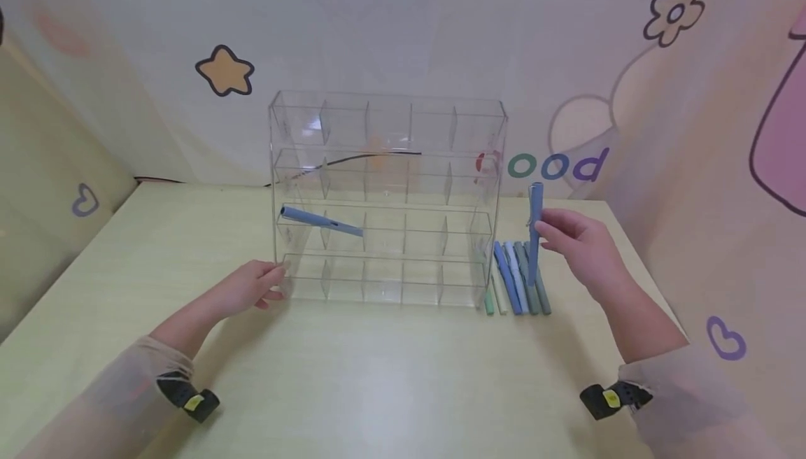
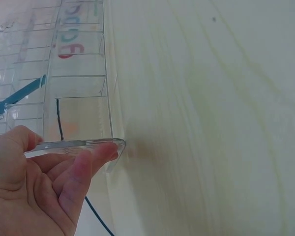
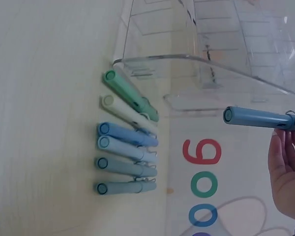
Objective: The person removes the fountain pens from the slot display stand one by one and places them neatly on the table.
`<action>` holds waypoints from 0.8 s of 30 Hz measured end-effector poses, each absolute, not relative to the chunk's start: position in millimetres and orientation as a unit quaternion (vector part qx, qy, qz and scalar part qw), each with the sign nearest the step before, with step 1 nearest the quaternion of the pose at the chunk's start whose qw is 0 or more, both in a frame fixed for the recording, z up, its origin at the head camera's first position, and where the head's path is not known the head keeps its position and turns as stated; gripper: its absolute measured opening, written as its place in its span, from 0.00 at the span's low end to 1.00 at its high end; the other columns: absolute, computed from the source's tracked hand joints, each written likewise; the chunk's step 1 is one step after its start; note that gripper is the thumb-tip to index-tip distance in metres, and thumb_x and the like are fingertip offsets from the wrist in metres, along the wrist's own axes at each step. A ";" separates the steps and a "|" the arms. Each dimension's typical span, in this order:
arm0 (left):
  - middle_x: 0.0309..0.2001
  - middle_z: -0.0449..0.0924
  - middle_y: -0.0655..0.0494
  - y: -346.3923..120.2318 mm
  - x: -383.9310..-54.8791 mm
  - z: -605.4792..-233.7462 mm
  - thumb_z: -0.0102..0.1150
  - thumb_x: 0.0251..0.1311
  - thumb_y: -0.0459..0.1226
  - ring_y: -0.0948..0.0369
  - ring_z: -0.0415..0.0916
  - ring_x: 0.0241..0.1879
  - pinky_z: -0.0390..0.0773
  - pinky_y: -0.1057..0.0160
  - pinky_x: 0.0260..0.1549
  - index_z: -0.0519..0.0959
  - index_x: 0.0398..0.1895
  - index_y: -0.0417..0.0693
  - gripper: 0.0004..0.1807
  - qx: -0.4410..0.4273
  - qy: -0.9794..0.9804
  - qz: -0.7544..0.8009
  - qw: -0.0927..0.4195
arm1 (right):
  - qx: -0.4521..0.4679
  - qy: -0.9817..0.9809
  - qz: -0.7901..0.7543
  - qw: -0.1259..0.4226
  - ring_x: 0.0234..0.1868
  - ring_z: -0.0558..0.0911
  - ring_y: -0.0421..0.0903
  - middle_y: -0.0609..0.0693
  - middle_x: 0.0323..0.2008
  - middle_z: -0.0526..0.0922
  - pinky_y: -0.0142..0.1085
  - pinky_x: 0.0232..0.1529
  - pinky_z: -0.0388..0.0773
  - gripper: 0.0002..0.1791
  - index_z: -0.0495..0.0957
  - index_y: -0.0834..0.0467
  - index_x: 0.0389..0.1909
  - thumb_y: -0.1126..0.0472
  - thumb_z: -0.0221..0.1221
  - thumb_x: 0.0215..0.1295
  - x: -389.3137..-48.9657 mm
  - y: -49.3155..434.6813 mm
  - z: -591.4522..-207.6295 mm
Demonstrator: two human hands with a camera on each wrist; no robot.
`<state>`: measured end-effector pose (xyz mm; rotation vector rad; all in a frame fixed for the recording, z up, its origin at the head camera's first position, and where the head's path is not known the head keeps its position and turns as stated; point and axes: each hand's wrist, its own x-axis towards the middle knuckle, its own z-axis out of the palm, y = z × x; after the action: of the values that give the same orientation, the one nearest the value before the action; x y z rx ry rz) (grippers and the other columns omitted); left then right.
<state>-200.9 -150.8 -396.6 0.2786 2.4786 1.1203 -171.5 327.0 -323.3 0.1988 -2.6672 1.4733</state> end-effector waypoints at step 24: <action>0.56 0.69 0.30 -148.3 -200.6 -399.0 0.34 0.70 0.39 0.48 0.80 0.43 0.78 0.58 0.31 0.70 0.54 0.28 0.23 0.093 0.887 0.406 0.198 | -0.045 -0.904 0.401 -0.139 0.41 0.79 0.45 0.69 0.48 0.73 0.38 0.45 0.77 0.28 0.59 0.81 0.57 0.58 0.48 0.71 -205.5 390.7 -397.3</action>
<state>-200.6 -148.3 -399.0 0.2615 2.4820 1.1357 -205.5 390.7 -397.3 -0.1551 -3.1245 1.3844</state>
